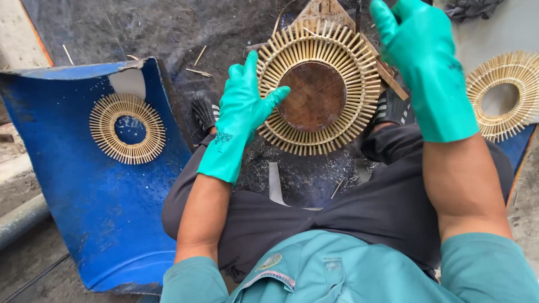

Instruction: Assembling a circular bamboo decorative frame by inserting and securing wooden spokes onto a base.

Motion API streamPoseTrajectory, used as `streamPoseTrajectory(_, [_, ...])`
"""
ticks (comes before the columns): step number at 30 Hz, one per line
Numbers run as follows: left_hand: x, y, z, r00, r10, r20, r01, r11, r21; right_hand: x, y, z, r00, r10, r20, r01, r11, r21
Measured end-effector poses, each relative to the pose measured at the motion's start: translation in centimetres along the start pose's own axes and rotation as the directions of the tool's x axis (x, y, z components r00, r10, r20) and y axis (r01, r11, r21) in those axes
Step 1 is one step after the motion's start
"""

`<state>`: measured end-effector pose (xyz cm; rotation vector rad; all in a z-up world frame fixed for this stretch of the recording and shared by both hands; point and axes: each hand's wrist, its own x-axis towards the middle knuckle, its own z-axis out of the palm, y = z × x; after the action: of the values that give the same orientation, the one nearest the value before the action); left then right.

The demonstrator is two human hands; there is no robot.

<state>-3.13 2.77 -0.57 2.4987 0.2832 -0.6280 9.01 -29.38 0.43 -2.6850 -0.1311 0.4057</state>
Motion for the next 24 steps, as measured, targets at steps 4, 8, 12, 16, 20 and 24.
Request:
streamPoseTrajectory(4, [0.1,3.3,-1.3,0.993,0.08,-0.091,-0.089,0.992,-0.091,-1.1,-1.6,0.9,0.974,0.126,0.189,-0.104,0.987,-0.119])
streamPoseTrajectory(8, [0.4,3.7,-0.8,0.984,-0.097,0.15,0.091,0.995,0.047,-0.9,0.3,6.5,0.991,-0.037,0.132,0.062,0.98,-0.189])
streamPoseTrajectory(12, [0.2,2.3,0.8,0.998,0.052,-0.018,-0.053,0.997,-0.054,-1.1,1.8,7.8,0.992,-0.125,-0.008,0.122,0.983,-0.135])
streamPoseTrajectory(16, [0.1,2.9,0.0,0.999,-0.033,0.018,0.033,0.999,0.018,-2.2,0.0,2.7,0.956,0.202,0.212,-0.253,0.934,0.251])
streamPoseTrajectory(20, [-0.7,2.3,1.4,0.999,-0.026,-0.028,0.026,1.0,0.0,-4.4,4.4,3.3,0.903,0.386,0.191,-0.424,0.874,0.238])
streamPoseTrajectory(24, [-1.3,3.0,1.9,0.985,0.051,-0.162,-0.048,0.999,0.022,-6.7,9.7,11.5,0.851,0.471,0.233,-0.523,0.805,0.281])
